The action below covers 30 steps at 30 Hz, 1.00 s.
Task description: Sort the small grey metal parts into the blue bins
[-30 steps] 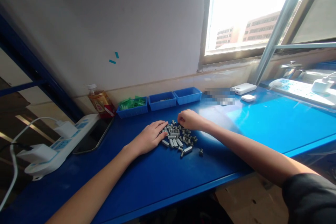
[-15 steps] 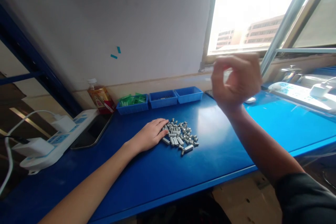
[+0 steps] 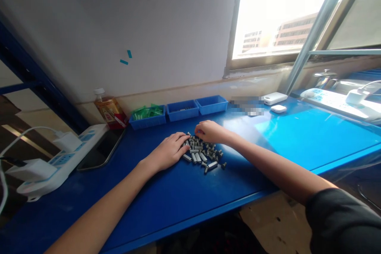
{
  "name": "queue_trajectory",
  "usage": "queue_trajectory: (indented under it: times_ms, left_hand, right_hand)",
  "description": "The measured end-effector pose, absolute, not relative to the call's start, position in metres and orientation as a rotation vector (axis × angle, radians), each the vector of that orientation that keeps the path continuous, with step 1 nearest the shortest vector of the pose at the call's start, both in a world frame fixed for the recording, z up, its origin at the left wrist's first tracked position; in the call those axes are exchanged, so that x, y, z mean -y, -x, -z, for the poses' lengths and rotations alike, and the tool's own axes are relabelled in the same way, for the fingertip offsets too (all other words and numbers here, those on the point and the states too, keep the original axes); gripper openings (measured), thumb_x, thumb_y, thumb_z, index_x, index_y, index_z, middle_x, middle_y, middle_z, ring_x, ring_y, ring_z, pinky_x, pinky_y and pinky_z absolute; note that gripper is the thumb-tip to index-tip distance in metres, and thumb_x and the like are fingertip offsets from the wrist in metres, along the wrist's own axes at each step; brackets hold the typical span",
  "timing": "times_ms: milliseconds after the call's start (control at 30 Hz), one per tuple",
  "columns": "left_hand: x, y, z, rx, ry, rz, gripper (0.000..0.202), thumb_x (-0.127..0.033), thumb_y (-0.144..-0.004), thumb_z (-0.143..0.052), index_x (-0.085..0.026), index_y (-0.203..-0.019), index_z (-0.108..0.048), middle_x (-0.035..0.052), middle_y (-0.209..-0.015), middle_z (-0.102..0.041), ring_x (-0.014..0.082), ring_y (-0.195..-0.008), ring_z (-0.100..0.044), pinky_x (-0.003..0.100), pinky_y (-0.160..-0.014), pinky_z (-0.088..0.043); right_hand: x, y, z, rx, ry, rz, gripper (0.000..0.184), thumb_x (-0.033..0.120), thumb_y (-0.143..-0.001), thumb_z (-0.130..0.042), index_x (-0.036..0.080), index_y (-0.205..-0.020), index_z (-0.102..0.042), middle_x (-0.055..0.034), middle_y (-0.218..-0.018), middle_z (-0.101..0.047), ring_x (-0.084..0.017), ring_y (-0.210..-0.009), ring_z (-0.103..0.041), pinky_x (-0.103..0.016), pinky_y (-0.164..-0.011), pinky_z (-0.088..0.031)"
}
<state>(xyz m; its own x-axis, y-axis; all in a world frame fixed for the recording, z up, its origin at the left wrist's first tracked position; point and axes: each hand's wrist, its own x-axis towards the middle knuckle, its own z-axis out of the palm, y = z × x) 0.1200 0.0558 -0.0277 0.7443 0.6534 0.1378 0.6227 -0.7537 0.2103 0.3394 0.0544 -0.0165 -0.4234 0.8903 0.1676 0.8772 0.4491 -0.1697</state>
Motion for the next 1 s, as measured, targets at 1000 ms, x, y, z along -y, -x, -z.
queue_trajectory:
  times_ms: [1000]
  left_hand:
    - [-0.056, -0.119, 0.030, -0.996, -2.806, -0.341, 0.048, -0.047, -0.096, -0.030, -0.021, -0.131, -0.049, 0.0097, -0.137, -0.049, 0.0248, -0.127, -0.044, 0.042, -0.106, -0.036]
  right_hand:
    - [-0.047, -0.338, -0.001, 2.458, 1.012, 0.071, 0.018, 0.016, -0.090, -0.049, 0.016, -0.090, -0.067, -0.0055, -0.087, -0.065, -0.014, -0.080, -0.060, -0.025, -0.073, -0.046]
